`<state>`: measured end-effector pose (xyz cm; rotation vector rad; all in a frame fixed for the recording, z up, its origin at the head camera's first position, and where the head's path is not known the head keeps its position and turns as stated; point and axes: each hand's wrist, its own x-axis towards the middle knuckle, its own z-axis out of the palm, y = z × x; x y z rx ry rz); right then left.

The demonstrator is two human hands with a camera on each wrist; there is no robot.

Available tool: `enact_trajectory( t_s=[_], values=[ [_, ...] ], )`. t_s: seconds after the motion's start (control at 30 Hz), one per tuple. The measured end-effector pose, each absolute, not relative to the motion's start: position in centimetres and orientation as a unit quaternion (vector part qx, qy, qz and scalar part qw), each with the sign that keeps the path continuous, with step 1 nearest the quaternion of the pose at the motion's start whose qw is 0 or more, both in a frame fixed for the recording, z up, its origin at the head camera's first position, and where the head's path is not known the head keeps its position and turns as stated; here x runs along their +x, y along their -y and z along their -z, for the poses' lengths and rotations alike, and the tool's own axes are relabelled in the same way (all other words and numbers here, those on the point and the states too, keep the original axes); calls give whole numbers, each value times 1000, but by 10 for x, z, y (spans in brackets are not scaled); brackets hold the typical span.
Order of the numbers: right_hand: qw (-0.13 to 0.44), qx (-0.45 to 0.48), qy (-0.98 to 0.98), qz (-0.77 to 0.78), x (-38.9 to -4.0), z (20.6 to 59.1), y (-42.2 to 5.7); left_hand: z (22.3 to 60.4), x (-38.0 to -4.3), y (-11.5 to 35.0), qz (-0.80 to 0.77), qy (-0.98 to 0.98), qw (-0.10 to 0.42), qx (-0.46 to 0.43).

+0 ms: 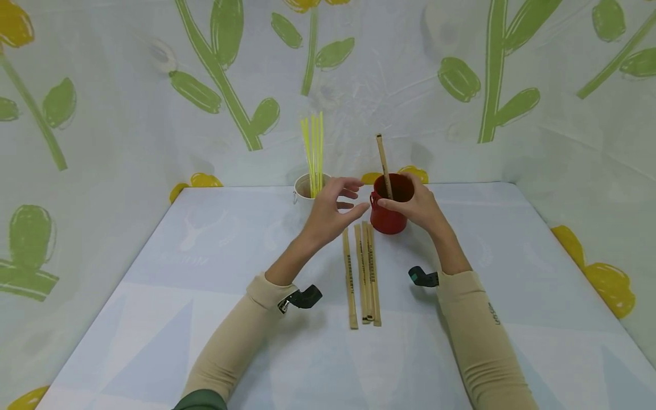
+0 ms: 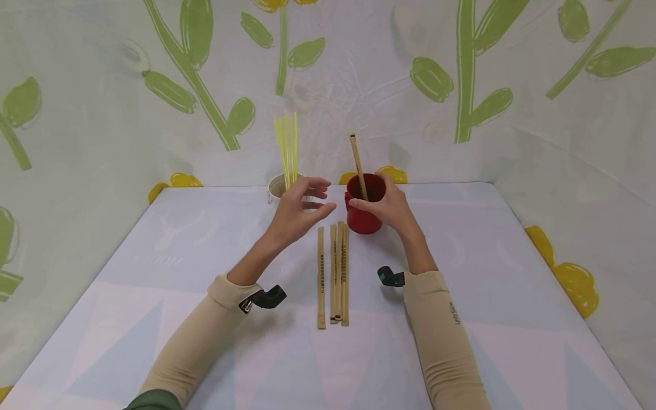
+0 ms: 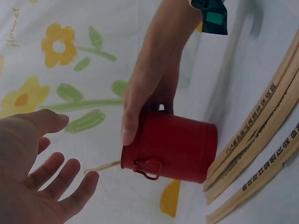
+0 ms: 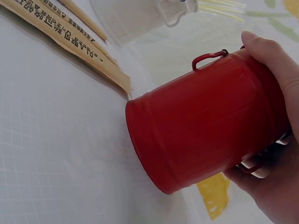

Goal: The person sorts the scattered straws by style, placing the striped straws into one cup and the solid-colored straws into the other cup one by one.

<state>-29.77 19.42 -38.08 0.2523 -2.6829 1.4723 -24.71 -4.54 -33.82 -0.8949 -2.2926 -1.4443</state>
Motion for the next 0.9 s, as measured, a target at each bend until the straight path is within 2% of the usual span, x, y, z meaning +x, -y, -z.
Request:
enact_trajectory(
  t_s=[0.57,0.9],
  values=[
    [34,76,874,-478,-300,382,-193,362,-242,60,430,850,105,-285],
    [36,73,874,-480,-300,381,-193,375,-241,65,370,894,24,-251]
  ],
)
